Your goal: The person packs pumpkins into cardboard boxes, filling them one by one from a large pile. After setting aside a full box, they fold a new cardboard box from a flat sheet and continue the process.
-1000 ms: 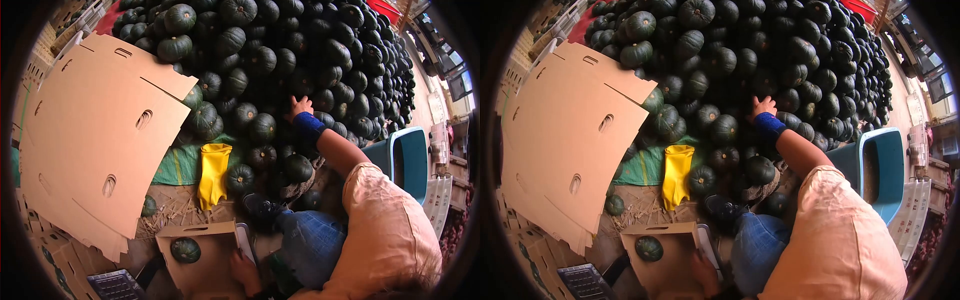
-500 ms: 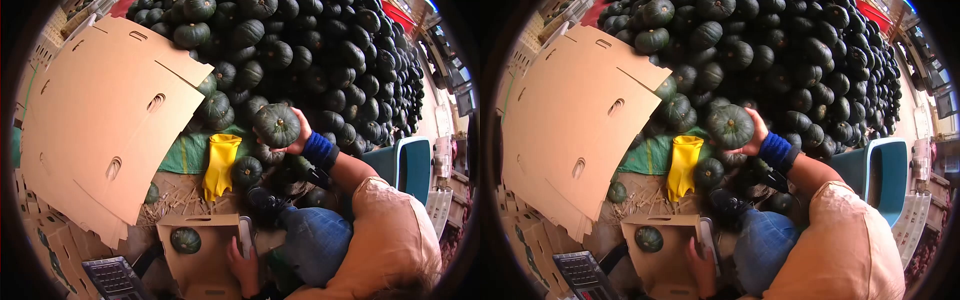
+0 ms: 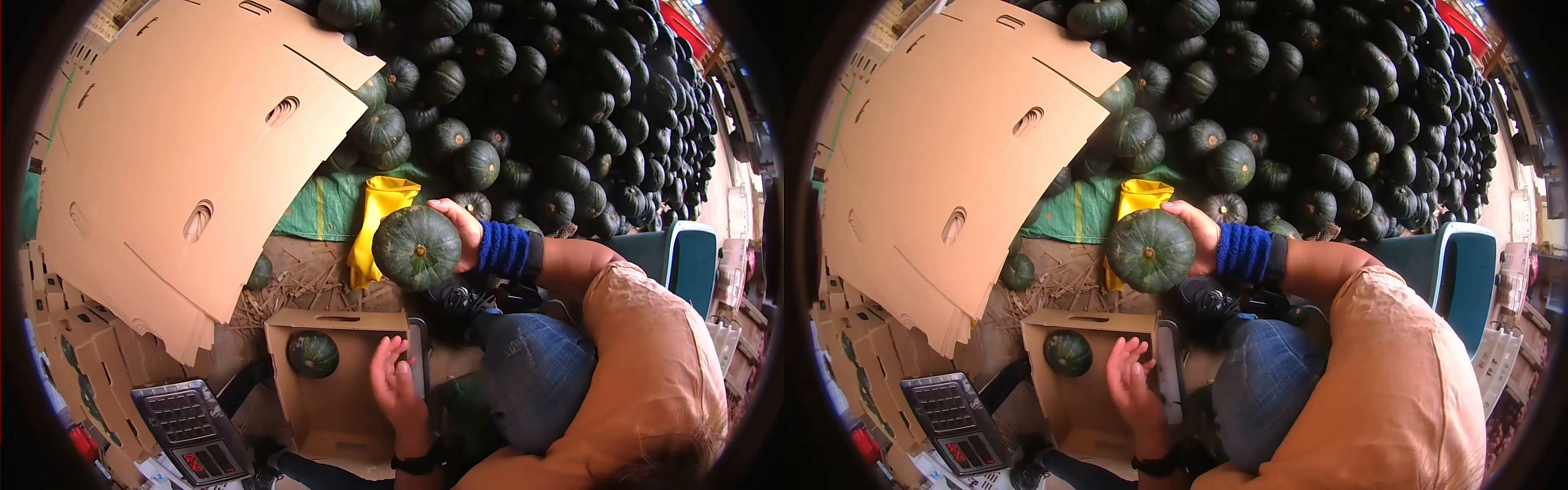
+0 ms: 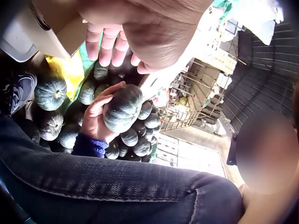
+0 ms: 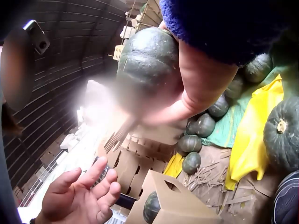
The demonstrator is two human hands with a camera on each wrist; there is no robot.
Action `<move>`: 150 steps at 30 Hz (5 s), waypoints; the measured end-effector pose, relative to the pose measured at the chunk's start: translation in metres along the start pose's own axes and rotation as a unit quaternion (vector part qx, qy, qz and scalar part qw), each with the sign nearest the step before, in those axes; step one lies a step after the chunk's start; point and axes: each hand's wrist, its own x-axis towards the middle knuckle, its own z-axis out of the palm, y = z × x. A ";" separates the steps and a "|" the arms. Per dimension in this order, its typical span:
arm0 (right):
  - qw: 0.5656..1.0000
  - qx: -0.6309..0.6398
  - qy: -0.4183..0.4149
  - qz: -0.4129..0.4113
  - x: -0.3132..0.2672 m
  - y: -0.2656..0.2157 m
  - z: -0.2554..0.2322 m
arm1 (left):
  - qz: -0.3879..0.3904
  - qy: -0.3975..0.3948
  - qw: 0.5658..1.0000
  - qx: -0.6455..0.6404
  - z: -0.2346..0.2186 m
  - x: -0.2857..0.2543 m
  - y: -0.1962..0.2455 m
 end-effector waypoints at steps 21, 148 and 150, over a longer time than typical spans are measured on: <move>0.998 0.002 0.056 -0.007 -0.005 0.006 -0.026 | -0.066 0.019 0.997 -0.045 0.001 0.003 -0.014; 0.908 -0.341 0.118 -0.212 -0.105 -0.110 -0.019 | -0.132 -0.027 0.975 0.175 -0.173 0.109 -0.071; 0.931 -0.268 0.126 -0.213 -0.090 -0.100 0.027 | -0.041 0.072 0.966 0.247 -0.160 0.093 -0.076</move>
